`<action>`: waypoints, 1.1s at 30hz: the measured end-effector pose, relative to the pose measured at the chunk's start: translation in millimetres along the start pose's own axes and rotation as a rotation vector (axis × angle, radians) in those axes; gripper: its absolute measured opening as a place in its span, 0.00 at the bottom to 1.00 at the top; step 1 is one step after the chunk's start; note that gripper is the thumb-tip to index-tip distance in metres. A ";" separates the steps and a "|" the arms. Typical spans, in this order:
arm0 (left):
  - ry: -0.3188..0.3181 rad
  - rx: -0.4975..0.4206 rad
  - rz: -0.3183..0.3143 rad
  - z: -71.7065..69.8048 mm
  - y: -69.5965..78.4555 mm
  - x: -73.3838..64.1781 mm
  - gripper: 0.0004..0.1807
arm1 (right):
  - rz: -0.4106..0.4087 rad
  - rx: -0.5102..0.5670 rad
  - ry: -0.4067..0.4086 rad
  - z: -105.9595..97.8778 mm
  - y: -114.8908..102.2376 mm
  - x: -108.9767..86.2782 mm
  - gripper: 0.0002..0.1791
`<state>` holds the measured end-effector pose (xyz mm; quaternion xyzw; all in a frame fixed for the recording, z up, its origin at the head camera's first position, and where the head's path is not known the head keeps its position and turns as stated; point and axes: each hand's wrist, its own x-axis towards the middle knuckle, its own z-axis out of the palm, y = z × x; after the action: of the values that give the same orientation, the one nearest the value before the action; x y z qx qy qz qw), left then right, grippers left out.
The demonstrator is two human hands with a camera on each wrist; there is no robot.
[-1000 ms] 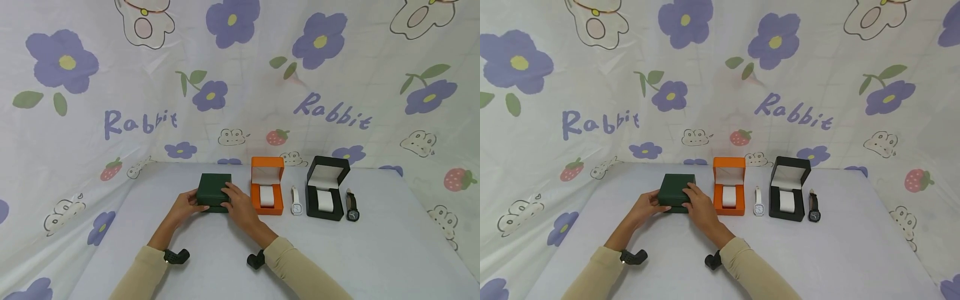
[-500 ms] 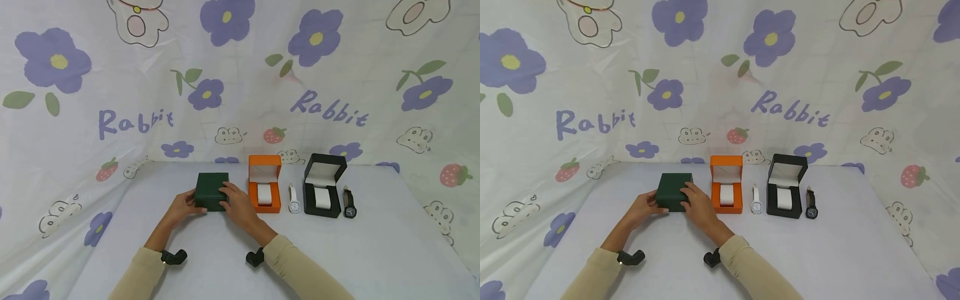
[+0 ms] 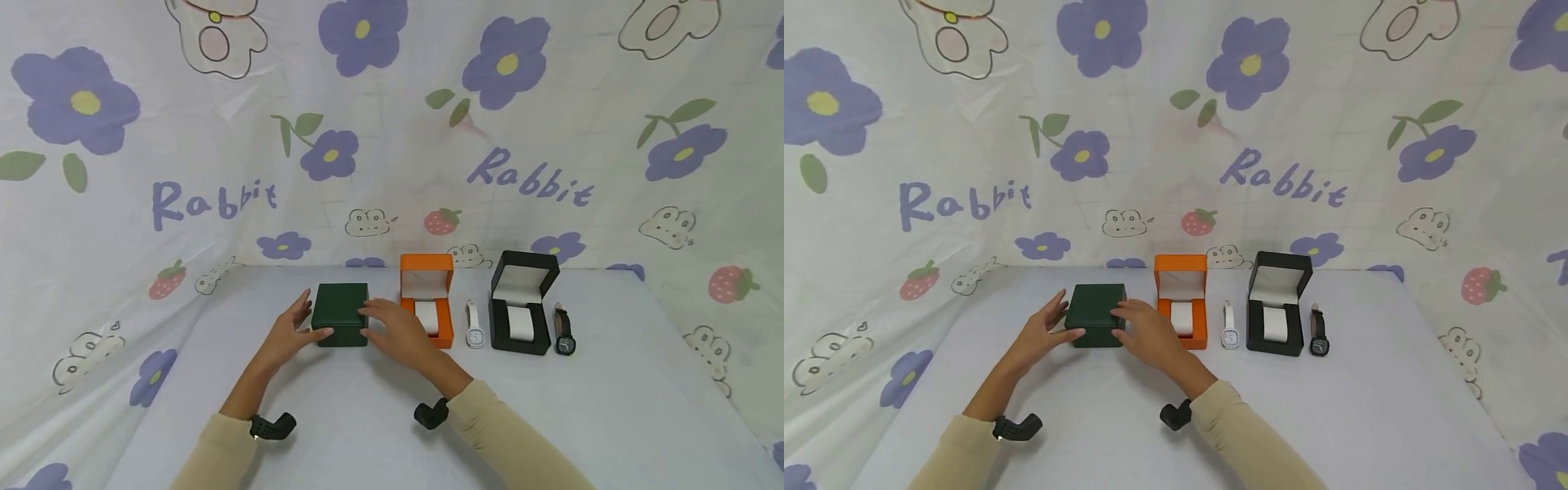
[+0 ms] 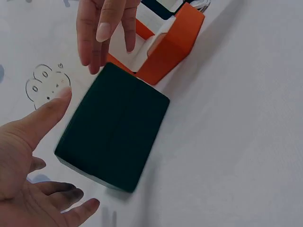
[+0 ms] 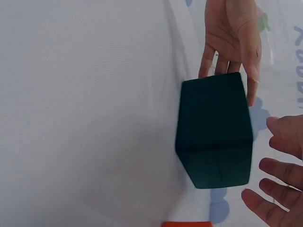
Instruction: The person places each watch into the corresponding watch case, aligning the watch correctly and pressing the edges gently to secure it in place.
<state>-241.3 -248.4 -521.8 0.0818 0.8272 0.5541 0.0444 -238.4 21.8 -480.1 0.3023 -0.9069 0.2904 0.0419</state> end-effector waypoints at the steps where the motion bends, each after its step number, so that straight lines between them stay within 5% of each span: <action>1: 0.008 0.015 0.019 -0.1 4.2 -1.0 0.59 | -0.007 0.014 0.005 -3.6 -0.2 -2.5 0.23; 12: 0.050 0.236 0.067 13.3 45.6 -9.1 0.57 | 0.013 0.069 0.056 -37.1 8.0 -27.9 0.20; 21: 0.060 0.249 0.169 32.0 75.7 -8.1 0.52 | 0.045 0.119 0.106 -63.8 14.0 -46.8 0.20; 33: 0.058 0.252 0.246 62.3 90.5 0.6 0.43 | 0.089 0.113 0.167 -82.0 30.6 -68.2 0.18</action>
<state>-223.9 -157.9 -461.9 0.1711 0.8748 0.4495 -0.0581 -208.6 122.7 -444.7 0.2383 -0.8950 0.3668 0.0871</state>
